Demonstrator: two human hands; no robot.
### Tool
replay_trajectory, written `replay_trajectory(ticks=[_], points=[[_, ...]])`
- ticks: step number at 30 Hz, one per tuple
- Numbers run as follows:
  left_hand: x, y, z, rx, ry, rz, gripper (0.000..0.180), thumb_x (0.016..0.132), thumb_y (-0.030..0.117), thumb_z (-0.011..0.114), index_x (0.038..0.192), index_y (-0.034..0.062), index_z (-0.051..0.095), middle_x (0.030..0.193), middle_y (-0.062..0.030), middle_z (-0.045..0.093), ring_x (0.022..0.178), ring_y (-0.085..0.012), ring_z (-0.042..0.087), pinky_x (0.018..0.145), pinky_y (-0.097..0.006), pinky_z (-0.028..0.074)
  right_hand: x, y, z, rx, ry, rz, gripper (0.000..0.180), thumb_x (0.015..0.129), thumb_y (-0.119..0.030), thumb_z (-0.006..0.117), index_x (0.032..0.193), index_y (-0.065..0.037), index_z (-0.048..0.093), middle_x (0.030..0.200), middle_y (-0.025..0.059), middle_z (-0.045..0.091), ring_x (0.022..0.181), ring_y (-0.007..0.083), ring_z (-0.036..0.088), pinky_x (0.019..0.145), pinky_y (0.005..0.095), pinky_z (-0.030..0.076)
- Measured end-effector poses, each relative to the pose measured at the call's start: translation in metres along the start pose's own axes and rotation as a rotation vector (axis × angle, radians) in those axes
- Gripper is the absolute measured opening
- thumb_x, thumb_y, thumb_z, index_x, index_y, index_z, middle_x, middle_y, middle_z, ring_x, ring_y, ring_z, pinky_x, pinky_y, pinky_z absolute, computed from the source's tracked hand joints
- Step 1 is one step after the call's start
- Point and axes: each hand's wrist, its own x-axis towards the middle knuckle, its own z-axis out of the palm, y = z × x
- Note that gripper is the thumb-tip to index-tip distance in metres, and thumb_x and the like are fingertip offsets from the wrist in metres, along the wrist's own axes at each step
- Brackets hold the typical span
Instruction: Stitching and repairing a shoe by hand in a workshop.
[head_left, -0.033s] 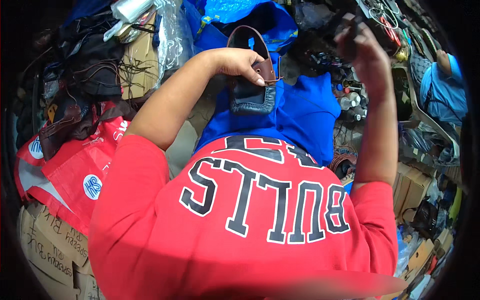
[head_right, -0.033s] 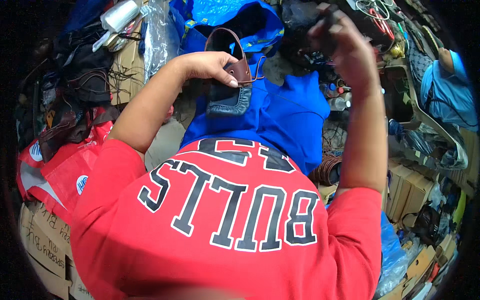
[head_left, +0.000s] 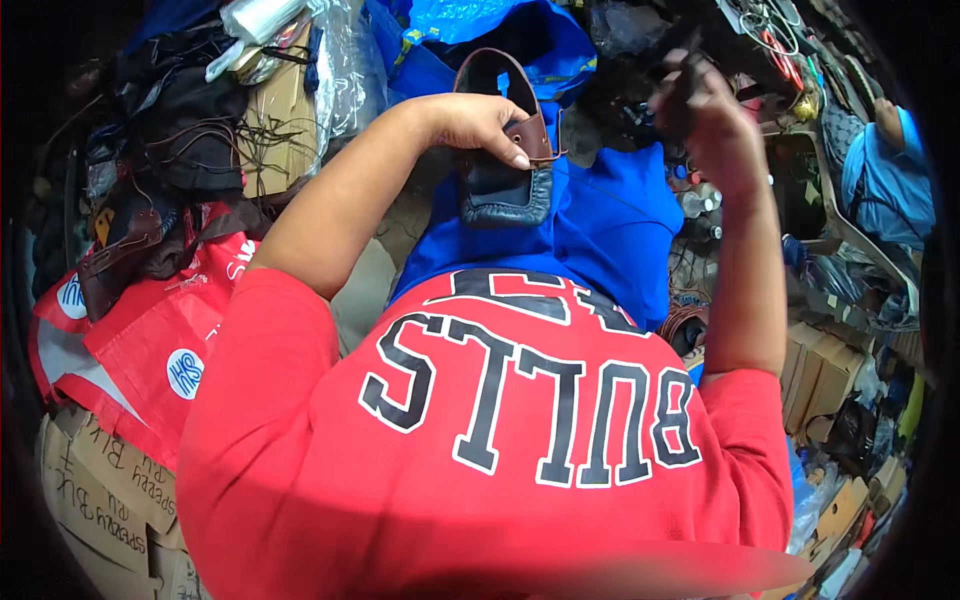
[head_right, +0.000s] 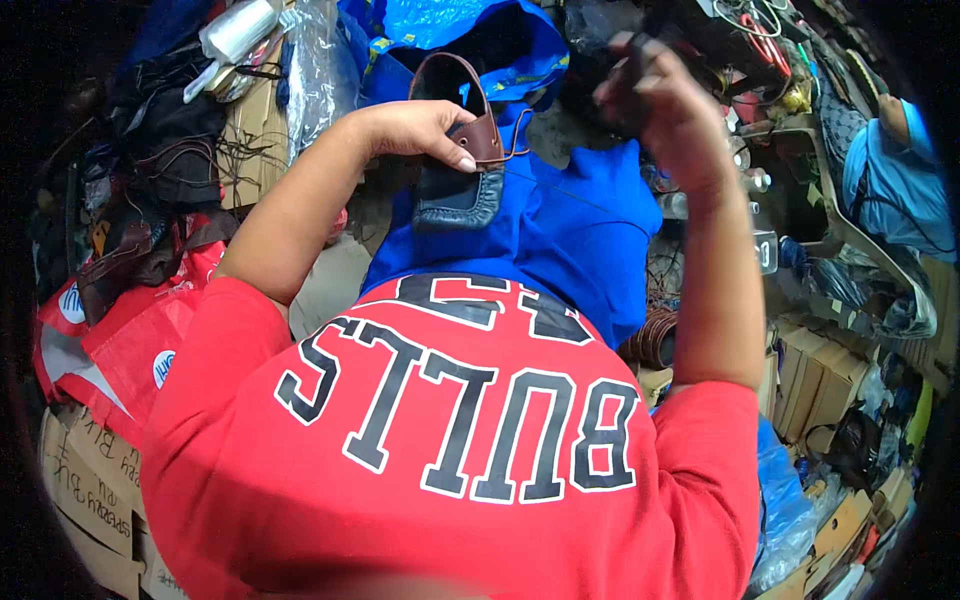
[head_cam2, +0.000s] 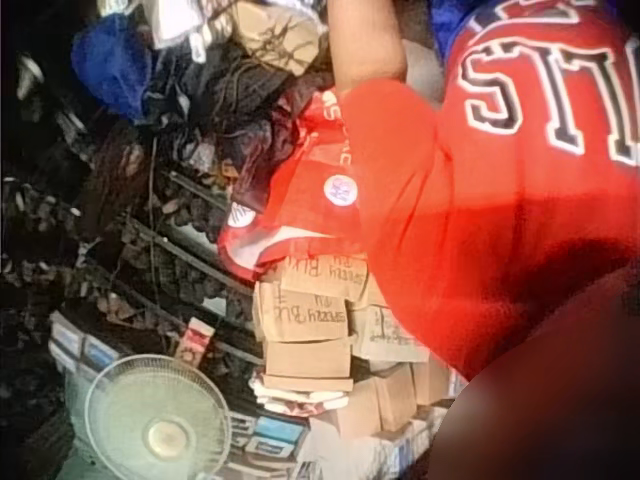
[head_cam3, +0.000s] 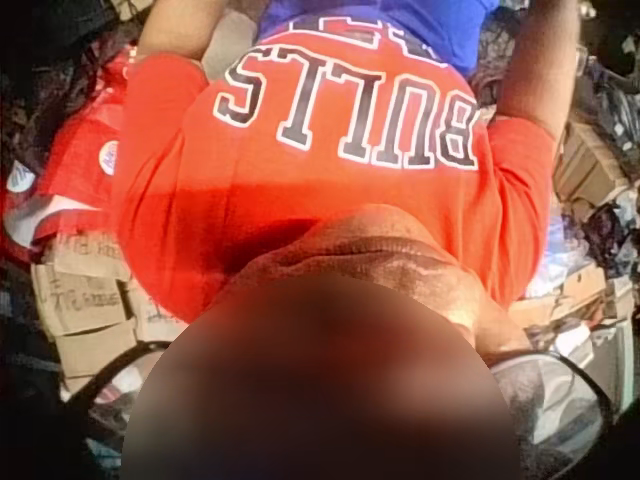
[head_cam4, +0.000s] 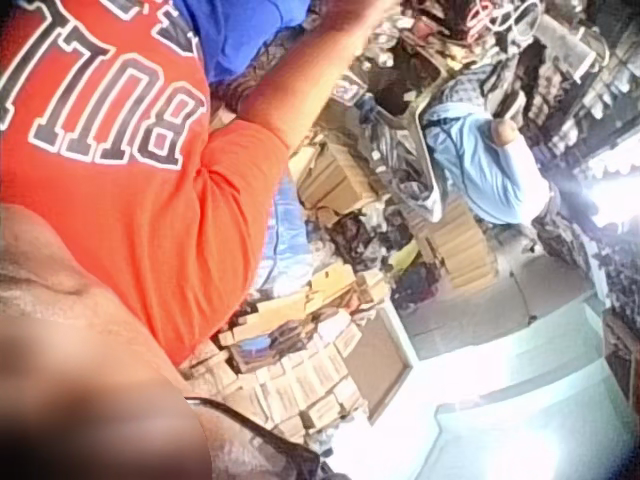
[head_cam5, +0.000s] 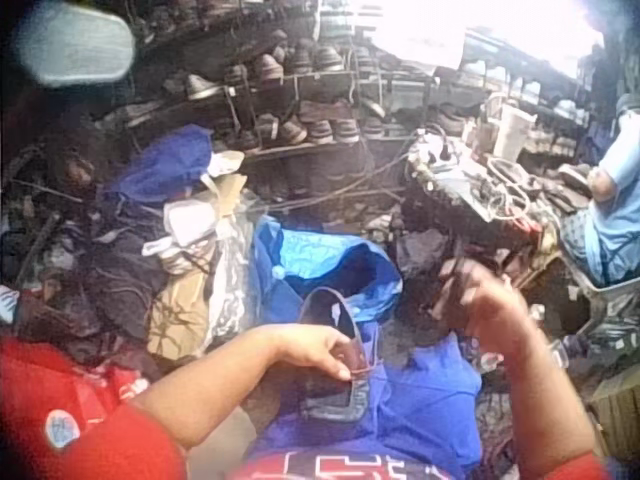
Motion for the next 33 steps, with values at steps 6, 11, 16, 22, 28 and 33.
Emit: replay_trajectory(ticks=[6,11,16,22,28,33], points=[[-0.005,0.005,0.008,0.203,0.097,0.043,0.038,0.074,0.02,0.075,0.105,0.0016,0.063,0.092,-0.0031,0.067,0.084,-0.0098,0.06,0.08,-0.026,0.046,-0.041,0.07,0.055,-0.492,-0.161,0.331,0.032,0.091,-0.036,0.058,0.094,-0.004,0.057,0.08,-0.0007,0.049,0.074,0.0091,0.046,0.068,0.0244,0.04],[-0.014,0.021,0.023,0.429,0.221,0.043,0.036,0.073,0.021,0.075,0.102,0.0012,0.064,0.088,-0.0073,0.068,0.082,-0.0141,0.062,0.077,-0.029,0.047,-0.04,0.078,0.068,-0.787,-0.319,0.225,0.034,0.093,-0.033,0.054,0.1,0.0,0.059,0.085,0.0111,0.059,0.08,0.0211,0.054,0.073,0.033,0.044],[-0.016,0.022,0.026,0.541,0.272,0.04,0.037,0.072,0.026,0.075,0.102,0.0065,0.066,0.094,-0.0117,0.069,0.089,-0.026,0.065,0.079,-0.035,0.049,-0.032,0.076,0.07,-0.775,-0.321,0.202,0.034,0.094,-0.034,0.048,0.099,-0.003,0.061,0.094,0.0191,0.064,0.091,0.0367,0.059,0.077,0.0422,0.046],[-0.017,0.022,0.028,0.574,0.307,0.063,0.034,0.073,0.02,0.073,0.1,0.0009,0.064,0.089,-0.0133,0.068,0.082,-0.0235,0.065,0.074,-0.033,0.049,-0.026,0.073,0.076,-0.942,-0.449,0.252,0.034,0.094,-0.035,0.047,0.1,-0.005,0.062,0.086,0.019,0.064,0.084,0.038,0.06,0.073,0.0429,0.046],[-0.019,0.026,0.032,0.606,0.319,0.064,0.034,0.072,0.023,0.074,0.097,0.0022,0.065,0.086,-0.0142,0.068,0.081,-0.0266,0.065,0.073,-0.035,0.049,-0.021,0.071,0.084,-1.131,-0.474,0.223,0.033,0.092,-0.036,0.048,0.1,-0.008,0.063,0.088,0.0188,0.064,0.083,0.038,0.06,0.073,0.0446,0.047],[-0.021,0.029,0.035,0.682,0.319,0.036,0.032,0.071,0.024,0.073,0.098,0.008,0.068,0.093,-0.0122,0.068,0.088,-0.0267,0.065,0.078,-0.036,0.05,-0.019,0.069,0.088,-1.25,-0.5,0.275,0.034,0.093,-0.037,0.046,0.101,-0.01,0.064,0.089,0.0183,0.064,0.085,0.0378,0.06,0.074,0.0464,0.047]])
